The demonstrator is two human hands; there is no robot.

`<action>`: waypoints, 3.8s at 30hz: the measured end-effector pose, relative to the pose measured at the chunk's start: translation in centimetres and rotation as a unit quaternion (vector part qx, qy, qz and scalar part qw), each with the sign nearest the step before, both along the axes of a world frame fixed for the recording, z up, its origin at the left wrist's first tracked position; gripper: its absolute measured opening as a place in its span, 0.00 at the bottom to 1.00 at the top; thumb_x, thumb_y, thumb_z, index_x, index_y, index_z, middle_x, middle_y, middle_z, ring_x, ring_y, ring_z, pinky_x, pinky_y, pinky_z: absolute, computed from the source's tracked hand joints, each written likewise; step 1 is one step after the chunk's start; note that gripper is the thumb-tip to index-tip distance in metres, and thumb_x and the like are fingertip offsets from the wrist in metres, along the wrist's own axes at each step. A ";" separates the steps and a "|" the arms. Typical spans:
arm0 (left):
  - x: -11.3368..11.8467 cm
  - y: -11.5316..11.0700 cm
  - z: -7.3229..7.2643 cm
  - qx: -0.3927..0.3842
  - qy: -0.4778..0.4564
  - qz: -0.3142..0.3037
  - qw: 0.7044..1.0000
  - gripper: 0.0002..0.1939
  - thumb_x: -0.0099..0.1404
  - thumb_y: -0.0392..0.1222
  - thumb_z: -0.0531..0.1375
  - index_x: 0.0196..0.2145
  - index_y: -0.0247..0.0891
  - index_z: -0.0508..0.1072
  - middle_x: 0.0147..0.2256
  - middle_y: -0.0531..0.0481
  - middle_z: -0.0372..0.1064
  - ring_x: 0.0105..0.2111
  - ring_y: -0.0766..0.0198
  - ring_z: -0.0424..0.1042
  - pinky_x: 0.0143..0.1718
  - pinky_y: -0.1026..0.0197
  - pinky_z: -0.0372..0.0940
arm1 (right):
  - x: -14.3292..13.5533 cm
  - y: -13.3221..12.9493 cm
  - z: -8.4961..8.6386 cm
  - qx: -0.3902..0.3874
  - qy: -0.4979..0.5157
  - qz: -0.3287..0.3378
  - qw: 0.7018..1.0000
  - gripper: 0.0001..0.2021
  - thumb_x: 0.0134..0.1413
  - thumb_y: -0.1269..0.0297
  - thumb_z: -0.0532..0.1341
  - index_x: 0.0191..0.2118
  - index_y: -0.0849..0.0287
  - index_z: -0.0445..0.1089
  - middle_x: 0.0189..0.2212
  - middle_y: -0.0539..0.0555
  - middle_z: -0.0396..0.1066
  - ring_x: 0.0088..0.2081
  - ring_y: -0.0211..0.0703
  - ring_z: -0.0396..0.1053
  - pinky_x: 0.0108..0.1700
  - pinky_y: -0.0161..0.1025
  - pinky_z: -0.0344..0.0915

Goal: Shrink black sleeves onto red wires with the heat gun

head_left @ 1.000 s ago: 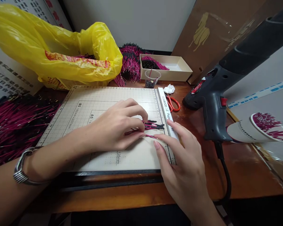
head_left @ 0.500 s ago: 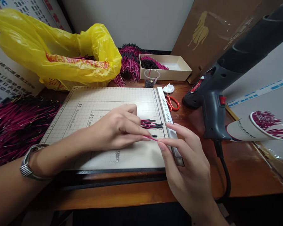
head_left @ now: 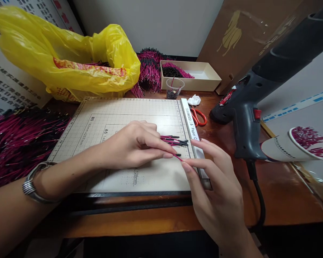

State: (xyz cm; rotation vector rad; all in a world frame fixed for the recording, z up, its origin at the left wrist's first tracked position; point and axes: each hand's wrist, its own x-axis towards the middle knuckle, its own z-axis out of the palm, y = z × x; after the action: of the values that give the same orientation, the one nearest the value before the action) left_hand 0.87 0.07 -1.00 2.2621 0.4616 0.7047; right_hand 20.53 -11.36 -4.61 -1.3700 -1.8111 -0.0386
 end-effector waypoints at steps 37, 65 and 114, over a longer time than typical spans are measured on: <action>-1.2 0.6 0.8 0.007 0.033 -0.004 0.999 0.15 0.70 0.39 0.63 0.24 0.41 0.79 0.18 0.54 0.70 0.22 0.68 0.65 0.27 0.63 0.60 | 0.2 0.1 0.2 -0.023 0.019 -0.003 1.000 0.04 0.64 0.70 0.61 0.41 0.53 0.72 0.54 0.53 0.72 0.58 0.40 0.69 0.59 0.43 0.64; -1.2 0.1 0.1 0.196 0.171 0.037 0.965 0.08 0.70 0.37 0.60 0.34 0.37 0.79 0.27 0.51 0.72 0.31 0.61 0.62 0.35 0.58 0.52 | -0.2 0.2 -0.4 -0.017 -0.098 -0.038 0.994 0.07 0.64 0.66 0.61 0.46 0.56 0.73 0.56 0.61 0.70 0.58 0.58 0.69 0.57 0.58 0.63; -0.8 -0.5 0.9 0.050 0.061 -0.008 0.997 0.05 0.67 0.43 0.67 0.39 0.41 0.81 0.30 0.52 0.77 0.32 0.64 0.71 0.36 0.61 0.65 | 0.2 0.0 -0.2 0.019 -0.006 0.017 1.000 0.10 0.58 0.74 0.66 0.44 0.55 0.76 0.54 0.58 0.72 0.58 0.49 0.69 0.60 0.53 0.68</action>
State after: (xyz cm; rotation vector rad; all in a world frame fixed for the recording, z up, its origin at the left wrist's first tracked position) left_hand 0.08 -0.46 -0.14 2.4101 0.4757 0.5973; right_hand 20.70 -11.33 -4.77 -1.3140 -1.8344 -0.0630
